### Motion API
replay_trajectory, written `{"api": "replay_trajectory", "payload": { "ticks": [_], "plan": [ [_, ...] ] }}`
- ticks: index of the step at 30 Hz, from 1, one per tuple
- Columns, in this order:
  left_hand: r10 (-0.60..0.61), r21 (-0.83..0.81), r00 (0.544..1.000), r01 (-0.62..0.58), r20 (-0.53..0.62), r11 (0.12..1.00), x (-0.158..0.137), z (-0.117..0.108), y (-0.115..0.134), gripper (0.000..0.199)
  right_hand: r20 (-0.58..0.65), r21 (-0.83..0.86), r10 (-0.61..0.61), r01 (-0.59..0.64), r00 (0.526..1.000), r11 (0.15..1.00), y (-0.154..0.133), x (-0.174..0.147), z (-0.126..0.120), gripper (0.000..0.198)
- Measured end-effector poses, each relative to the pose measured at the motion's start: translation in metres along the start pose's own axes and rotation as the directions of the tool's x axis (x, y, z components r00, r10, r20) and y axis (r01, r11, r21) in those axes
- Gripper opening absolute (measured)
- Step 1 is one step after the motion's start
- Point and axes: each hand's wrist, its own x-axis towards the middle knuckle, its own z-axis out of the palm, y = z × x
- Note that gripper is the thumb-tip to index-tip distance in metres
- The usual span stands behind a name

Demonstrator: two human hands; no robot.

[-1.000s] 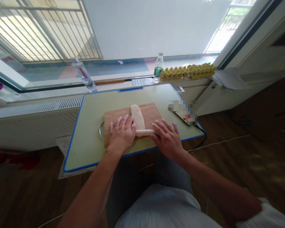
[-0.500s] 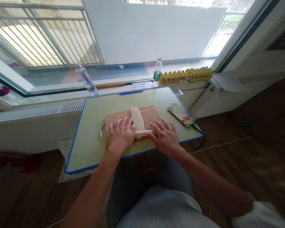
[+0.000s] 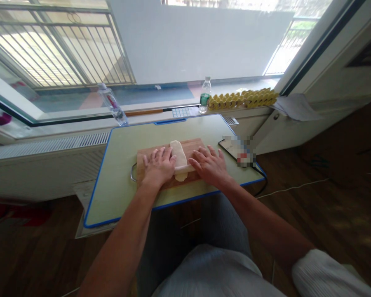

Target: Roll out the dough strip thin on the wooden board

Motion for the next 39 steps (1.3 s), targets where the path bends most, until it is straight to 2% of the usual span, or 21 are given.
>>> {"api": "replay_trajectory", "payload": {
  "ticks": [4,8,14,16,19,22,30,34,39],
  "plan": [
    [0.017,-0.006,0.999,-0.017,-0.028,1.000,-0.008,0.007,-0.003,0.061,-0.023,0.058,-0.076,0.077,0.997,0.995,0.006,-0.011,-0.004,0.055],
    [0.020,-0.020,0.994,-0.022,-0.109,1.000,-0.013,0.014,-0.005,0.058,-0.040,0.106,-0.135,0.138,0.990,0.985,0.014,-0.022,-0.004,0.044],
    [0.007,-0.025,0.987,-0.011,-0.161,1.000,0.006,0.009,-0.007,0.052,-0.003,0.050,-0.106,0.106,0.994,0.993,0.012,-0.001,0.001,0.053],
    [-0.009,-0.010,0.989,0.007,-0.146,1.000,0.020,0.005,-0.008,0.052,0.006,0.027,-0.102,0.101,0.995,0.994,0.010,0.014,0.001,0.054],
    [-0.036,0.000,0.997,0.036,-0.065,0.999,0.040,0.001,-0.011,0.056,0.026,-0.008,-0.101,0.101,0.995,0.995,0.009,0.033,0.000,0.056],
    [-0.032,-0.009,0.999,0.032,-0.014,0.999,0.047,-0.001,-0.012,0.058,0.043,-0.021,-0.096,0.097,0.994,0.995,0.008,0.036,-0.001,0.057],
    [0.048,-0.006,0.997,-0.049,-0.057,0.999,0.023,0.002,-0.014,0.054,0.032,-0.012,-0.012,0.012,0.999,1.000,-0.004,-0.014,-0.003,0.059],
    [0.046,-0.013,0.996,-0.047,-0.076,0.999,0.010,0.000,-0.013,0.055,-0.007,0.008,0.011,-0.011,1.000,1.000,-0.008,-0.024,-0.002,0.062],
    [0.063,0.063,0.963,-0.048,-0.263,0.997,-0.022,-0.003,0.003,0.056,-0.063,0.033,0.074,-0.072,0.995,0.997,-0.011,-0.034,0.001,0.064]
  ]
}}
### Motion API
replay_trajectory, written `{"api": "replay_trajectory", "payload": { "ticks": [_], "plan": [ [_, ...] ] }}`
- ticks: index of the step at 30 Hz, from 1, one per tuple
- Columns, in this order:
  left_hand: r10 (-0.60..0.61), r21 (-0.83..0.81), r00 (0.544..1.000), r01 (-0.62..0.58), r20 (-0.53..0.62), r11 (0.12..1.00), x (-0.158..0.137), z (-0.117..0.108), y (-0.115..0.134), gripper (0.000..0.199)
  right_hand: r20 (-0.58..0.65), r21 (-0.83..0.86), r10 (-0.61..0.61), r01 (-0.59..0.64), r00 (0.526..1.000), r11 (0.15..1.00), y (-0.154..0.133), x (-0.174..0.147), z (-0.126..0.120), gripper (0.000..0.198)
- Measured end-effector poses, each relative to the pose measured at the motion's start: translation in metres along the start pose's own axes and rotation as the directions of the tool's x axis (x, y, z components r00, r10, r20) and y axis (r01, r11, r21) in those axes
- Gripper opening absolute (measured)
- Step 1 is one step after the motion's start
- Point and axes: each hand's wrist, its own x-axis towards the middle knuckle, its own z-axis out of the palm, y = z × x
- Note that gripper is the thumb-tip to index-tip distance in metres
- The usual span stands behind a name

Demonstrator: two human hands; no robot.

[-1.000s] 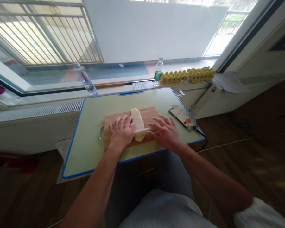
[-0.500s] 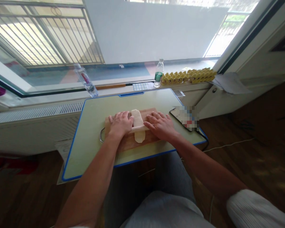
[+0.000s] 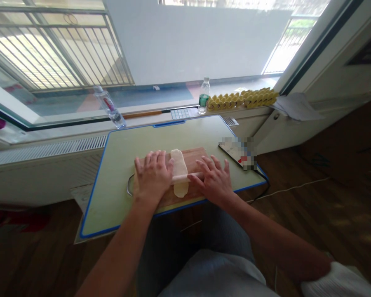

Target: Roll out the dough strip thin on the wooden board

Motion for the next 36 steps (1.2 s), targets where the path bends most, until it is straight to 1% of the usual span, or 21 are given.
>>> {"api": "replay_trajectory", "payload": {
  "ticks": [2,4,6,9,14,17,19,21,24,26,28,33,35,36],
  "plan": [
    [0.013,0.000,1.000,-0.013,-0.024,1.000,-0.017,0.001,0.007,0.056,-0.010,0.018,0.031,-0.031,0.999,0.999,-0.003,-0.008,0.001,0.063],
    [0.007,-0.011,1.000,-0.007,-0.001,1.000,-0.030,0.006,0.011,0.056,-0.014,0.031,0.046,-0.045,0.999,0.998,-0.006,-0.014,0.002,0.062],
    [-0.006,-0.008,1.000,0.006,0.015,1.000,-0.034,0.011,0.012,0.057,-0.008,0.034,0.052,-0.052,0.999,0.998,-0.009,-0.017,0.002,0.061],
    [-0.010,0.006,0.999,0.009,0.038,1.000,-0.022,0.015,0.009,0.057,0.016,0.017,0.060,-0.061,0.998,0.998,-0.010,-0.008,0.003,0.061],
    [-0.005,0.024,0.990,0.002,0.141,1.000,0.020,0.014,0.003,0.059,0.094,-0.042,0.066,-0.062,0.993,0.997,-0.009,0.028,0.002,0.063],
    [0.002,0.027,0.987,-0.006,0.161,1.000,0.027,0.014,0.003,0.060,0.134,-0.061,0.056,-0.048,0.989,0.997,-0.008,0.039,-0.001,0.066],
    [0.007,0.032,0.989,-0.011,0.145,0.999,0.017,0.013,0.004,0.059,0.155,-0.061,0.055,-0.046,0.986,0.997,-0.008,0.034,-0.003,0.069],
    [0.015,0.037,0.993,-0.020,0.115,0.999,-0.002,0.013,0.006,0.059,0.164,-0.046,0.050,-0.043,0.985,0.998,-0.007,0.018,-0.004,0.071],
    [0.043,0.039,0.997,-0.045,0.070,0.998,-0.030,0.012,0.007,0.059,0.142,-0.019,0.031,-0.028,0.989,0.999,-0.006,-0.007,-0.005,0.076],
    [0.052,0.040,0.997,-0.055,0.052,0.998,-0.034,0.014,0.006,0.058,0.131,-0.016,0.026,-0.025,0.991,1.000,-0.006,-0.013,-0.004,0.077],
    [0.044,0.038,0.997,-0.047,0.061,0.998,-0.022,0.015,0.004,0.058,0.139,-0.027,0.038,-0.034,0.990,0.999,-0.006,-0.004,-0.003,0.076],
    [0.003,0.021,0.988,-0.006,0.154,1.000,0.041,0.017,0.000,0.061,0.173,-0.070,0.072,-0.061,0.982,0.996,-0.006,0.052,0.003,0.078],
    [-0.005,0.014,0.984,0.002,0.177,1.000,0.052,0.016,-0.001,0.063,0.200,-0.075,0.087,-0.073,0.976,0.994,-0.005,0.065,0.003,0.080],
    [-0.004,0.012,0.984,0.002,0.180,1.000,0.052,0.016,0.000,0.063,0.209,-0.076,0.088,-0.073,0.974,0.994,-0.005,0.066,0.002,0.080]
  ]
}}
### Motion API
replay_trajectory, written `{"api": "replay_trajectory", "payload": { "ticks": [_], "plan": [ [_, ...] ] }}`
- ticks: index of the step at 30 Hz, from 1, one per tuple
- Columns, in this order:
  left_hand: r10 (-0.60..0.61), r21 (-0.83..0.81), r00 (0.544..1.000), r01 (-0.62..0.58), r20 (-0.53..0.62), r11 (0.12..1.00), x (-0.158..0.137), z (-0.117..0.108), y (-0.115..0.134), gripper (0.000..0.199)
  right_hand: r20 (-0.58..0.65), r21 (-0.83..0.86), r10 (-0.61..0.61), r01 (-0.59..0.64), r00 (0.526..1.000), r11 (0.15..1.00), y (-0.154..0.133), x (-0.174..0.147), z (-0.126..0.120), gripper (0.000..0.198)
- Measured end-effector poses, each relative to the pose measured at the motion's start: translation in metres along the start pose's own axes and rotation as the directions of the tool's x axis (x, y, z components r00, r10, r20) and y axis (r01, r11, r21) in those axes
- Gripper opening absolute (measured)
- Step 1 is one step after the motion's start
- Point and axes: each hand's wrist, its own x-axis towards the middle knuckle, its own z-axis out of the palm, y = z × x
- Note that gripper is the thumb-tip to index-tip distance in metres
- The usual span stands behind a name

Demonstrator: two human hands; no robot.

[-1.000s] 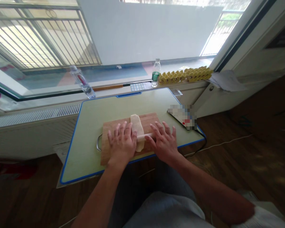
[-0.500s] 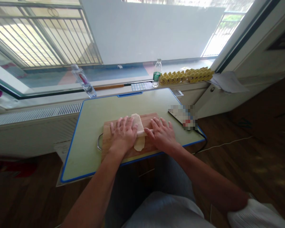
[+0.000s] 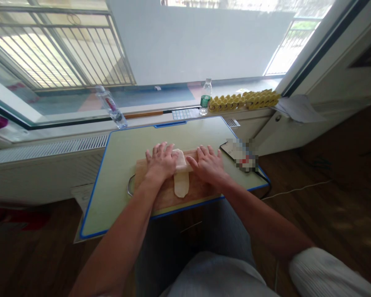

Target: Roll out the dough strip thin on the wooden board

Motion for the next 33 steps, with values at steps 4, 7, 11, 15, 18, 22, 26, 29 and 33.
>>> {"api": "replay_trajectory", "payload": {
  "ticks": [4,7,11,15,18,22,26,29,33],
  "plan": [
    [0.016,0.006,0.999,-0.016,-0.044,1.000,-0.031,0.006,0.002,0.063,-0.015,-0.004,-0.046,0.046,0.999,0.999,0.001,-0.026,0.001,0.078],
    [0.028,0.008,0.995,-0.028,-0.091,1.000,-0.055,0.012,0.003,0.062,-0.035,-0.008,-0.062,0.061,0.997,0.998,0.002,-0.048,0.003,0.078],
    [0.030,0.012,0.997,-0.029,-0.065,0.999,-0.041,0.010,0.001,0.062,-0.057,-0.015,-0.054,0.053,0.997,0.998,0.002,-0.035,0.004,0.076],
    [-0.004,-0.012,1.000,0.004,0.028,1.000,0.000,0.002,-0.003,0.065,-0.016,0.001,-0.035,0.035,0.999,0.999,0.001,0.008,0.002,0.078],
    [-0.022,-0.023,0.998,0.023,0.059,0.999,0.006,0.000,-0.002,0.066,0.009,0.002,-0.029,0.029,1.000,1.000,0.001,0.018,0.000,0.080],
    [0.026,0.010,0.999,-0.025,-0.020,1.000,-0.036,0.008,0.002,0.064,-0.021,0.001,-0.067,0.068,0.998,0.998,0.002,-0.020,0.001,0.075],
    [0.083,0.018,0.993,-0.082,-0.081,0.996,-0.080,0.015,0.005,0.062,-0.069,0.019,-0.101,0.102,0.992,0.995,0.005,-0.062,0.004,0.073],
    [0.064,0.019,0.996,-0.063,-0.061,0.998,-0.070,0.013,0.004,0.062,-0.074,0.014,-0.097,0.099,0.992,0.995,0.004,-0.052,0.006,0.072],
    [-0.006,-0.005,1.000,0.007,0.020,1.000,-0.011,0.004,-0.001,0.064,-0.033,0.009,-0.055,0.056,0.998,0.998,-0.001,0.007,0.002,0.076]
  ]
}}
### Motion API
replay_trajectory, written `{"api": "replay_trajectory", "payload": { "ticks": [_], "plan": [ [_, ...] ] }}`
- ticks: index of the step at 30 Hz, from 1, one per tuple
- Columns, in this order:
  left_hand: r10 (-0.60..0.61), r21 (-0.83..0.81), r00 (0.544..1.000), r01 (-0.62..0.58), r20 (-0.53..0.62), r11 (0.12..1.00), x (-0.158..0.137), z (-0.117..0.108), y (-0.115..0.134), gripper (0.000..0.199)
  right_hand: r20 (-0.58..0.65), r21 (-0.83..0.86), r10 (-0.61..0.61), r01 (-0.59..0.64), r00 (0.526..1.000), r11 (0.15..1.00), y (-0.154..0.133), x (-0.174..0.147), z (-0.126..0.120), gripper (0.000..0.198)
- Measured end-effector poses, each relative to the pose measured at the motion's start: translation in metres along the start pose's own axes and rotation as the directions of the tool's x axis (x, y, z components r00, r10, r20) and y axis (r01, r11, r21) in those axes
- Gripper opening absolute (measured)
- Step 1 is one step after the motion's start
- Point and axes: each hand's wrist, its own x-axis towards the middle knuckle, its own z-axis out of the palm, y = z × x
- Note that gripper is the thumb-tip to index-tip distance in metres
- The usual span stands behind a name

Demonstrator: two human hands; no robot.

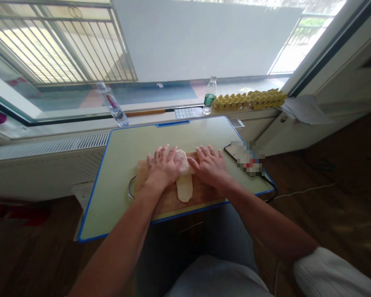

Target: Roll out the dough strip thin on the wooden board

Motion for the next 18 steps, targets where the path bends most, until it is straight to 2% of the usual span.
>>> {"api": "replay_trajectory", "payload": {
  "ticks": [3,5,7,11,13,15,18],
  "plan": [
    [-0.033,-0.012,0.999,0.034,0.039,0.999,0.030,-0.008,-0.002,0.067,0.073,0.027,0.025,-0.027,0.997,0.999,-0.001,0.033,-0.004,0.083],
    [-0.038,-0.011,0.999,0.038,0.034,0.999,0.027,-0.008,-0.001,0.068,0.094,0.026,0.019,-0.022,0.995,0.999,-0.002,0.032,-0.005,0.082],
    [-0.013,-0.003,1.000,0.013,0.004,1.000,0.004,-0.003,0.001,0.067,0.080,0.019,-0.012,0.011,0.997,1.000,-0.002,0.011,-0.004,0.077],
    [0.064,0.021,0.994,-0.063,-0.083,0.998,-0.057,0.008,0.007,0.062,0.000,0.022,-0.079,0.079,0.997,0.997,-0.002,-0.052,-0.001,0.070],
    [0.077,0.024,0.992,-0.075,-0.104,0.997,-0.070,0.011,0.008,0.061,-0.021,0.023,-0.085,0.085,0.996,0.996,-0.002,-0.067,0.000,0.069],
    [0.066,0.025,0.991,-0.063,-0.116,0.998,-0.060,0.011,0.007,0.061,-0.019,0.022,-0.075,0.076,0.997,0.997,-0.002,-0.060,0.001,0.069],
    [0.030,0.016,0.996,-0.029,-0.078,0.999,-0.014,0.006,0.004,0.063,0.006,0.015,-0.043,0.043,0.999,0.999,-0.002,-0.019,0.001,0.071]
  ]
}}
